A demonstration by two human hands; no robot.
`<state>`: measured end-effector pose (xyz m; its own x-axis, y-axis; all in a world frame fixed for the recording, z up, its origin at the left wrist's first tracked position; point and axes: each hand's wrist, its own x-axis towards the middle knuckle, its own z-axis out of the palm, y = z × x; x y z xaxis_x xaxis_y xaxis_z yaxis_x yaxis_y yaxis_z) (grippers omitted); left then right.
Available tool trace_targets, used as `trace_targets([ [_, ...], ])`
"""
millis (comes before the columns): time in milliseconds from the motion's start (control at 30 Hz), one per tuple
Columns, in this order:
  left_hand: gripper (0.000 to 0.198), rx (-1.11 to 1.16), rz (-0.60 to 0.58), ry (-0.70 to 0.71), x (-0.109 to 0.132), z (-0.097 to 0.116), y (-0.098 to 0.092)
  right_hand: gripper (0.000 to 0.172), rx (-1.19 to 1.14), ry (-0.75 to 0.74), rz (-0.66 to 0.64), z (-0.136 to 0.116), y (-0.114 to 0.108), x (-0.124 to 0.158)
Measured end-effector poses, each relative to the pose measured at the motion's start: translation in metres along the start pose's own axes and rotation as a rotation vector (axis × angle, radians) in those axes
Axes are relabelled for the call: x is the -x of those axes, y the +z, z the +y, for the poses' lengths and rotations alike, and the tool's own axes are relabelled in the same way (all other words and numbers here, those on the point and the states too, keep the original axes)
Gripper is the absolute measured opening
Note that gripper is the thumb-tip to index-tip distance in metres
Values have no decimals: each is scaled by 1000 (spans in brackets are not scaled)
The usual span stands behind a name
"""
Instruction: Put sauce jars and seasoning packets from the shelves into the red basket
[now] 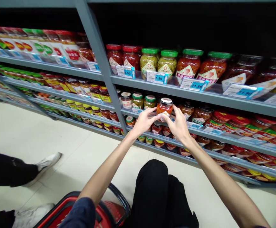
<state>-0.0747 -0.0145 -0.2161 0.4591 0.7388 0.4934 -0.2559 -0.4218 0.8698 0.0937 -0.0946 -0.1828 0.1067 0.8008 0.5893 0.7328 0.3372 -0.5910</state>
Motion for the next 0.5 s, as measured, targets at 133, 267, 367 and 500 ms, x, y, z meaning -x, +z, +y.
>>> trace_targets([
  [133, 49, 6, -26, 11, -4, 1, 1, 66, 78, -4, 14, 2, 2, -1],
  [267, 53, -26, -36, 8, -1, 2, 3, 67, 56, 0, 12, 3, 2, 2],
  [367, 51, -58, -25, 28, 3, 5, 4, 67, 35, -10, 0, 2, 2, 5],
  [500, 51, -47, 8, 63, -2, 4, 5, 69, 37, -42, 2, 1, 3, 2],
])
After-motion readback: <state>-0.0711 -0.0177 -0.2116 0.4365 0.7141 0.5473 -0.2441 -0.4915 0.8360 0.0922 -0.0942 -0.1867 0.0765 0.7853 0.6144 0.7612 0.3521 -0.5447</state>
